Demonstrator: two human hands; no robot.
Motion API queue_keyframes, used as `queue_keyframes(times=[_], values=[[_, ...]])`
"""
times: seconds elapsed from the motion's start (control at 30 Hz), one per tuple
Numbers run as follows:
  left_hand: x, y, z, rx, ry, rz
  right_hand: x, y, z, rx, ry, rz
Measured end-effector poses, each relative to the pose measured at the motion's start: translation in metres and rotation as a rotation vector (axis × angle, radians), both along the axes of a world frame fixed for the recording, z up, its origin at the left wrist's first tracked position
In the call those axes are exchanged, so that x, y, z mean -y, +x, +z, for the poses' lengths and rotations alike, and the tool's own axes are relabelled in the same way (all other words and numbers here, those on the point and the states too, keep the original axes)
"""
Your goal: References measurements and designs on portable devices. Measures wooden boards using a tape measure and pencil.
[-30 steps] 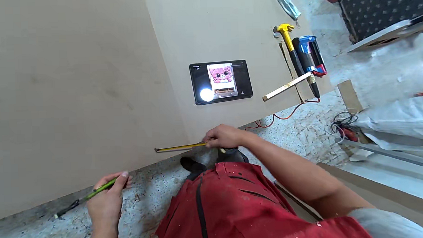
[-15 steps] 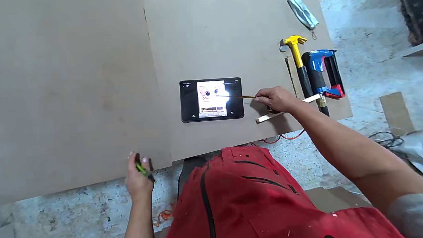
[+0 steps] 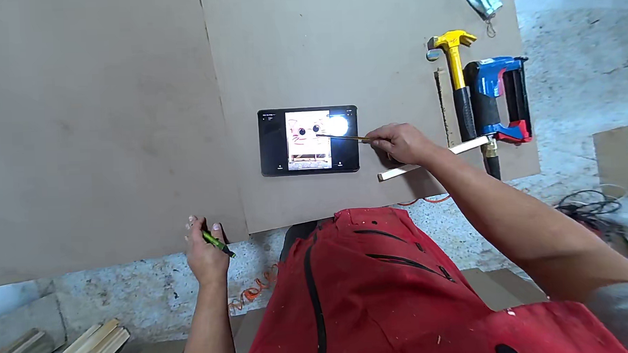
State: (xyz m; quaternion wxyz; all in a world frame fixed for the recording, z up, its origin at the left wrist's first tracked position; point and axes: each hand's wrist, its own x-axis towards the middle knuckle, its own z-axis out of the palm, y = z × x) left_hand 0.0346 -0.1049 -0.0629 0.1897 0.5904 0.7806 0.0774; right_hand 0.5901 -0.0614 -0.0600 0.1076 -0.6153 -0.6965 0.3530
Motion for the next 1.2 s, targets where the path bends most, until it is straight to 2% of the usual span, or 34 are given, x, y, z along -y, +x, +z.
queue_keyframes(times=[0.2, 0.7, 1.2], values=[[0.000, 0.000, 0.000, -0.002, -0.002, 0.005, 0.000, 0.001, -0.010, 0.006, 0.081, 0.010], [0.000, 0.005, 0.002, -0.019, -0.018, 0.022, -0.010, 0.005, -0.004, 0.031, -0.018, 0.105], [0.000, 0.002, 0.000, -0.024, -0.005, 0.008, -0.009, 0.005, -0.005, 0.032, -0.005, 0.105]])
